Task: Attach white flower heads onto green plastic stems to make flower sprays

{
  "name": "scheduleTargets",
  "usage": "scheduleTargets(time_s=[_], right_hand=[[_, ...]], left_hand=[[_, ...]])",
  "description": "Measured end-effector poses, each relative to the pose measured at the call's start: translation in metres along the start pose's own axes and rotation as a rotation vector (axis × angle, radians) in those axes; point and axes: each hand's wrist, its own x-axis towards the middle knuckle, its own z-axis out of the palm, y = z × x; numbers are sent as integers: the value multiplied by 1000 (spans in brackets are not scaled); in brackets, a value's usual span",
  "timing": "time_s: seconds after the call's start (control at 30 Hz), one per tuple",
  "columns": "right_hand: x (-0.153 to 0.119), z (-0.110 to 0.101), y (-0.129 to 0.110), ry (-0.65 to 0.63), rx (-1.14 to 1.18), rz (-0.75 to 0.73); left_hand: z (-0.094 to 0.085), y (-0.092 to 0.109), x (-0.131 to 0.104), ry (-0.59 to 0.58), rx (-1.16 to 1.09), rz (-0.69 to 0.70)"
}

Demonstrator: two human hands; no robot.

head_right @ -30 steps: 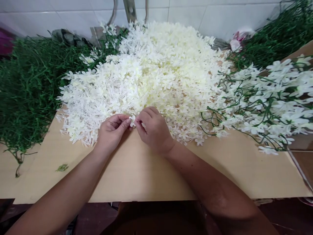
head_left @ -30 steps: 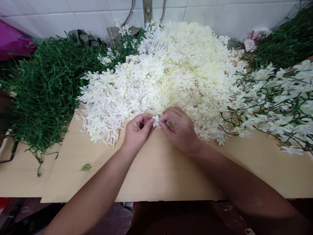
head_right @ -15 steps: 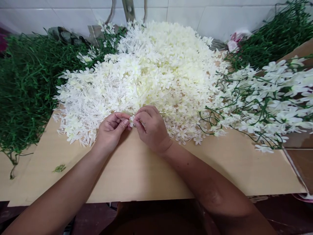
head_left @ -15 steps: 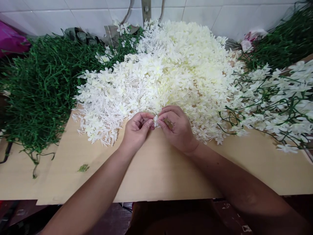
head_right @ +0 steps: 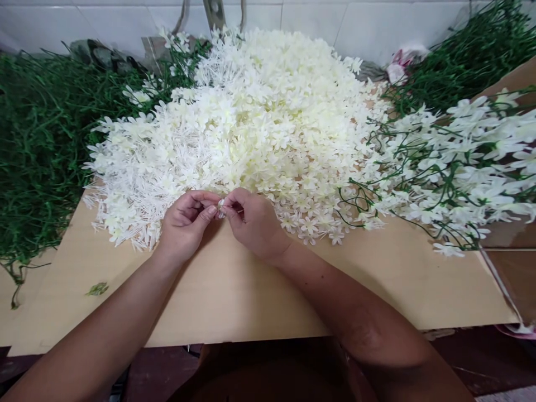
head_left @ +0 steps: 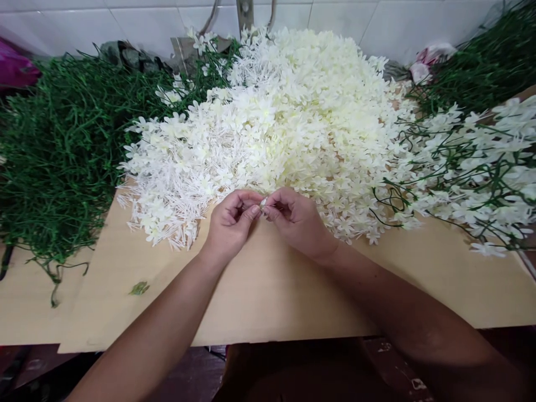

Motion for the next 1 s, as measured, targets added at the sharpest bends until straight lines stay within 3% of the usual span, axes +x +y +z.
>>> scheduleTargets(time_s=[0.33, 0.5, 0.7, 0.87, 1.0], right_hand=[[10, -6, 2, 13, 465, 228], [11, -5, 1, -5, 577, 268], [5, 1, -4, -16, 568, 250], [0, 3, -4, -134, 408, 158], [1, 1, -1, -39, 301, 107]], left_hand=[[0, 5, 0, 36, -32, -80], [2, 5, 0, 6, -1, -77], [-1, 3, -1, 34, 40, -86], [-4, 3, -1, -16, 45, -47], [-5, 4, -2, -51, 90, -33]])
